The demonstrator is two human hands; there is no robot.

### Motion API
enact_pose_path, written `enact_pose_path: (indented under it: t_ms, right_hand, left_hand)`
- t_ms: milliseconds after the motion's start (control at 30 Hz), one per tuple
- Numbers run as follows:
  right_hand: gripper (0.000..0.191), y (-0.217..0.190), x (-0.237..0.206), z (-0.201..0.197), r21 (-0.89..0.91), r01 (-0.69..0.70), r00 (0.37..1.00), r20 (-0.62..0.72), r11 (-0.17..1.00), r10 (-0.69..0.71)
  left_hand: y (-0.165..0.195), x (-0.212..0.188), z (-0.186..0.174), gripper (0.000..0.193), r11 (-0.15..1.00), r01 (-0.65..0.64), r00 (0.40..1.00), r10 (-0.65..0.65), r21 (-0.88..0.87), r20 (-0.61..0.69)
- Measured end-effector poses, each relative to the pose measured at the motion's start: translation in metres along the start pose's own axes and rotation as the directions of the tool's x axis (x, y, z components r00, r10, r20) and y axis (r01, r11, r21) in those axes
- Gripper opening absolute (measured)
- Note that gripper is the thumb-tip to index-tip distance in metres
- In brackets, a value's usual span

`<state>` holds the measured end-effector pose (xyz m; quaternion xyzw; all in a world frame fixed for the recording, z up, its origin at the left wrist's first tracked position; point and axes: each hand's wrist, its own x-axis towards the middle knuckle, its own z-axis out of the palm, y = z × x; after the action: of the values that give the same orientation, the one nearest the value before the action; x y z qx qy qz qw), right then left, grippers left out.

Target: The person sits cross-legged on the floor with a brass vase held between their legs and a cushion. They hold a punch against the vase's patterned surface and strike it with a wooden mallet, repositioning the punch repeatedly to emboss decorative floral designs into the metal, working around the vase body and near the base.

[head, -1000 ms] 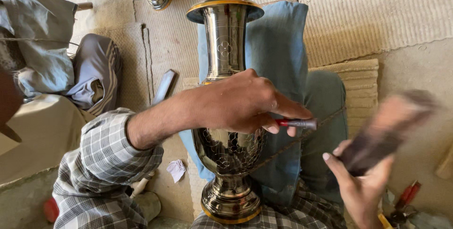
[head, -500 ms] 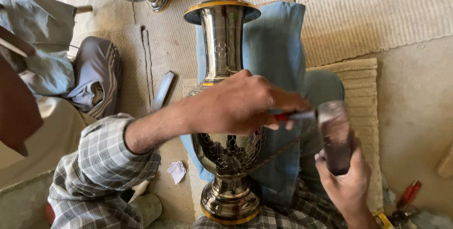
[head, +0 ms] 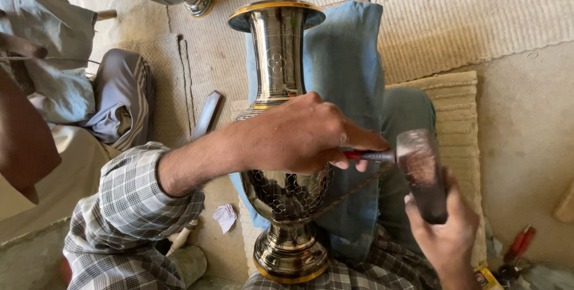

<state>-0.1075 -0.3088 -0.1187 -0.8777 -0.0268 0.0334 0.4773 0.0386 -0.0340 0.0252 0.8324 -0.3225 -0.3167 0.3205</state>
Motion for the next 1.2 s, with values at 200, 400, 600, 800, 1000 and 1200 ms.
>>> enact_pose_path:
  t_ms: [200,400,600,800,1000,1200]
  right_hand:
    - [0.084,0.000,0.015,-0.016,-0.053,0.035,0.993,0.112,0.998,-0.029]
    - [0.094,-0.009,0.026,-0.020,0.560,-0.094,0.995,0.018,0.823,0.102]
    - [0.068,-0.004,0.021,-0.020,0.528,-0.123,0.992,0.097,0.840,0.084]
    - [0.043,0.002,0.001,-0.008,0.500,-0.211,0.977,0.138,0.840,0.164]
    - [0.061,-0.002,0.000,-0.008,0.636,-0.225,0.971,0.087,0.738,0.222]
    - [0.052,-0.005,0.012,-0.015,0.542,-0.152,0.987,0.033,0.827,0.160]
  left_hand:
    - [0.002,-0.007,0.005,0.046,0.998,-0.036,0.982,0.045,0.055,-0.186]
    - [0.000,-0.016,0.008,0.051,0.996,0.011,0.958,0.015,0.090,-0.286]
    - [-0.003,-0.009,0.012,0.047,0.995,-0.073,0.974,0.086,0.070,-0.211]
    - [-0.006,-0.001,0.009,0.050,0.998,-0.066,0.996,0.066,-0.001,-0.056]
    - [-0.006,0.004,0.000,0.049,0.988,-0.138,0.990,0.137,-0.068,-0.017]
    - [-0.005,0.002,0.004,0.044,0.996,-0.084,0.996,0.084,-0.031,0.006]
